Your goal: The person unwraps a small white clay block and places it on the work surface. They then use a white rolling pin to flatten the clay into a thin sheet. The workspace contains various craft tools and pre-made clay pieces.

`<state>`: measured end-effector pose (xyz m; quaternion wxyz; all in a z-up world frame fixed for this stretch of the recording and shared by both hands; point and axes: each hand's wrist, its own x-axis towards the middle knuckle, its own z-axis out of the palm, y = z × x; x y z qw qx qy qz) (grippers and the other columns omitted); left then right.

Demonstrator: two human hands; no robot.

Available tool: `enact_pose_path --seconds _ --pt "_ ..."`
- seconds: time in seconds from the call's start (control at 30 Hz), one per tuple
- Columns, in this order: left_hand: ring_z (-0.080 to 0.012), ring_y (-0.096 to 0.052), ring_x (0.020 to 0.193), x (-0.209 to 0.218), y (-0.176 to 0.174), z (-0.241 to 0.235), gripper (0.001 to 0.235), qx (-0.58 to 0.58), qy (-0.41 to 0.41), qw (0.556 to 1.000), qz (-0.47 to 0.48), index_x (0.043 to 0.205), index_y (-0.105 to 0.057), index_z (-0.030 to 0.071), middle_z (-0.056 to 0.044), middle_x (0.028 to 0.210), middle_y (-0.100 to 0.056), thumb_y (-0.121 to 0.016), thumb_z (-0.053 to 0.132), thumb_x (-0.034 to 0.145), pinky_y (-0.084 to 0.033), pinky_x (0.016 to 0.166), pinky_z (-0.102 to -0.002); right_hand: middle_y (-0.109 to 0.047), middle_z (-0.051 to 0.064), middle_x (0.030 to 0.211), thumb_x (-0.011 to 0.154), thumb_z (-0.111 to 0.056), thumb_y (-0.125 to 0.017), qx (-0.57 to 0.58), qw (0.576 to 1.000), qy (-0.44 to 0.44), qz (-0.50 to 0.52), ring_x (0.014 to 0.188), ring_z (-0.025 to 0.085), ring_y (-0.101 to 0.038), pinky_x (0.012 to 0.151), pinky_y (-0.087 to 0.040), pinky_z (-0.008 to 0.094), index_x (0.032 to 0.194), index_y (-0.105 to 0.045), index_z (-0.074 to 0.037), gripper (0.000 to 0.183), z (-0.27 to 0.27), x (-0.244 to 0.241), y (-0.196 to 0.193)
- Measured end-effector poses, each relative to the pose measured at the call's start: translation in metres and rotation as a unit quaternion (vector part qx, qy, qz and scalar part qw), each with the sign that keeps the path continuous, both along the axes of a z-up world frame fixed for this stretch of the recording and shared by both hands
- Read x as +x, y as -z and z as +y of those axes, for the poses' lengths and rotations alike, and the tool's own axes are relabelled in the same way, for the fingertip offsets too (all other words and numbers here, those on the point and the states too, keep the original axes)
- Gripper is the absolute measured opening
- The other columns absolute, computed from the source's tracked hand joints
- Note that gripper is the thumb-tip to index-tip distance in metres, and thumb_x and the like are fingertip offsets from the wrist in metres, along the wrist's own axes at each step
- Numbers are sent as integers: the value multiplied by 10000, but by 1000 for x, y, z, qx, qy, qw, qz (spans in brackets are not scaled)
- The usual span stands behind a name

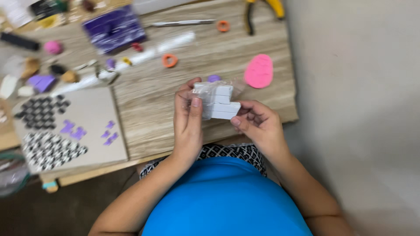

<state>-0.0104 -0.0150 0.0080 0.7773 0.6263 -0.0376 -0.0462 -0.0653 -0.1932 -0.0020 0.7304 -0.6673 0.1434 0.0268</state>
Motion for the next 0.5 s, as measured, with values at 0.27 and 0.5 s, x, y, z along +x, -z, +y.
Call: enact_pose_path --seconds 0.27,0.5 --pt "-252 -439 1286 4 -4 47 151 42 -81 996 -6 1080 -400 102 -171 1411 -444 -407 251 1097 -327 1102 -414 -694 136 795 851 -13 -803 37 994 -92 54 664 136 -704 524 -622 244 1101 -697 78 286 54 44 -1" --pt "-206 -453 1234 12 3 61 126 7 -91 995 43 1111 -393 95 -155 1348 -475 -407 219 1100 -348 1052 -400 -690 143 690 831 10 -814 61 991 -110 44 601 133 -696 544 -647 281 994 -708 74 205 72 56 16"
